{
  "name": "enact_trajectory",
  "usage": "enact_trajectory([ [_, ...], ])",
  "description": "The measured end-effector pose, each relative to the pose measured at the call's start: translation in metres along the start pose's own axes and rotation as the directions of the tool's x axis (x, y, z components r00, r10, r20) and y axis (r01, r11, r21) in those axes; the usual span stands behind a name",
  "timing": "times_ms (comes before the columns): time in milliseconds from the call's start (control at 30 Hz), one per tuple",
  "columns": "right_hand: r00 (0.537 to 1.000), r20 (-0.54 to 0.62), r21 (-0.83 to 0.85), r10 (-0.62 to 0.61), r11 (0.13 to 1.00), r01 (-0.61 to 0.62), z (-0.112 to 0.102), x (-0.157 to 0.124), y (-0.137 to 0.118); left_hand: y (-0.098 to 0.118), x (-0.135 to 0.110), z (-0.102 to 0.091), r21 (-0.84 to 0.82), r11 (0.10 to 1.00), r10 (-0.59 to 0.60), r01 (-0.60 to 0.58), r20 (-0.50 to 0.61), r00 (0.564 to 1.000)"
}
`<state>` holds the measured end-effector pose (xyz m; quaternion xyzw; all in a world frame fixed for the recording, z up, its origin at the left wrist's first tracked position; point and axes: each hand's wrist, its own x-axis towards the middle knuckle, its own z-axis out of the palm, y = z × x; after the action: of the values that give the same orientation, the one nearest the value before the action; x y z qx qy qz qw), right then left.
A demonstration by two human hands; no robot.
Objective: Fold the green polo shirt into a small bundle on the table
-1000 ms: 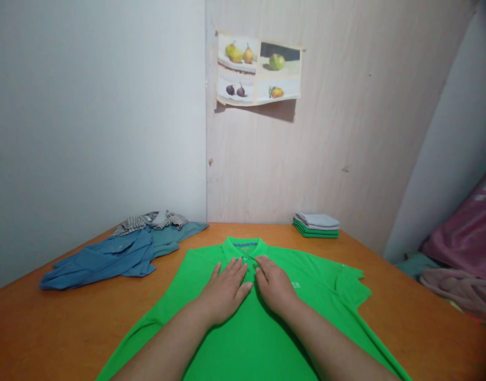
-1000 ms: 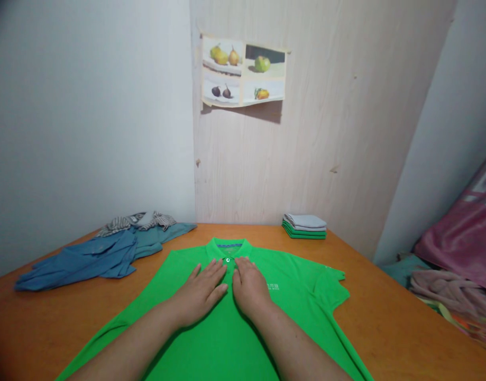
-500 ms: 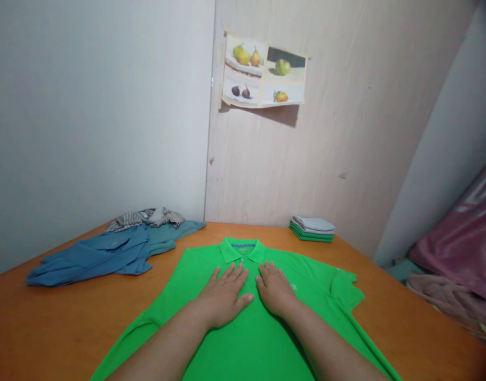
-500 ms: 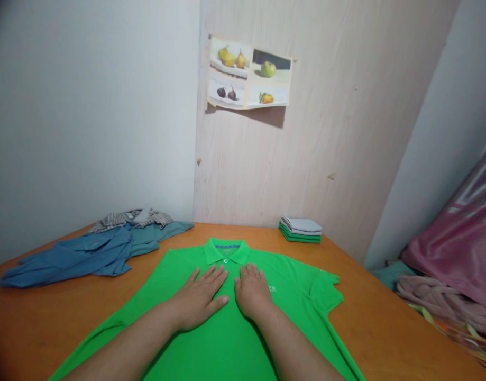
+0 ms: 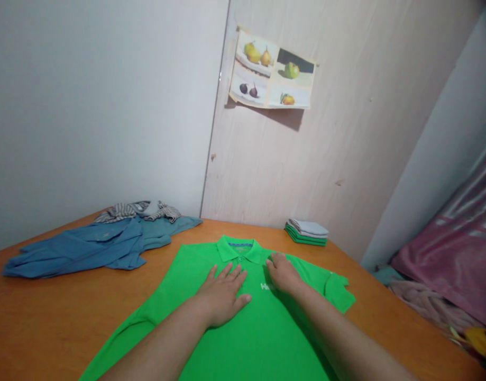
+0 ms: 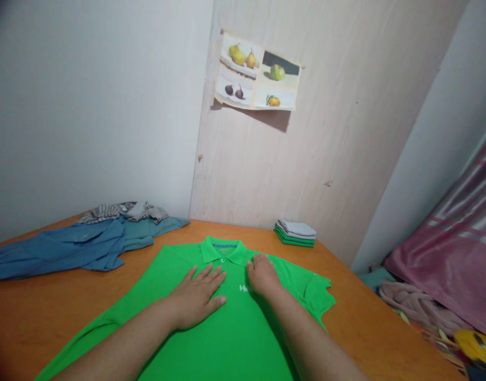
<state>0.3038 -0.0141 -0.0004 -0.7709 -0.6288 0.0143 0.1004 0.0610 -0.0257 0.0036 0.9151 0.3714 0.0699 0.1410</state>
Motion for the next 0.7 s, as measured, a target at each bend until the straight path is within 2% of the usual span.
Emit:
enact_trajectory([
  [167,0.991,-0.001,-0.076,0.135,0.988,-0.135,0.006,0.014,0.032,0.002,-0.001,-0.002,0.018,1.0,-0.006,0.006,0.017,1.0],
  [300,0.98,0.03,-0.099,0.195,0.977,-0.191,0.015,0.014,0.043,0.005,-0.003,-0.005,0.058,0.998,-0.014,0.011,0.038,0.999],
  [500,0.971,0.091,-0.135,0.223,0.968,-0.21,0.012,0.022,0.044,0.005,-0.003,-0.005,0.068,0.998,-0.013,0.011,0.033,0.999],
  [700,0.989,0.079,-0.106,0.125,0.988,-0.116,0.015,0.031,0.028,0.005,-0.003,-0.003,0.063,0.998,-0.016,0.014,0.026,1.0],
])
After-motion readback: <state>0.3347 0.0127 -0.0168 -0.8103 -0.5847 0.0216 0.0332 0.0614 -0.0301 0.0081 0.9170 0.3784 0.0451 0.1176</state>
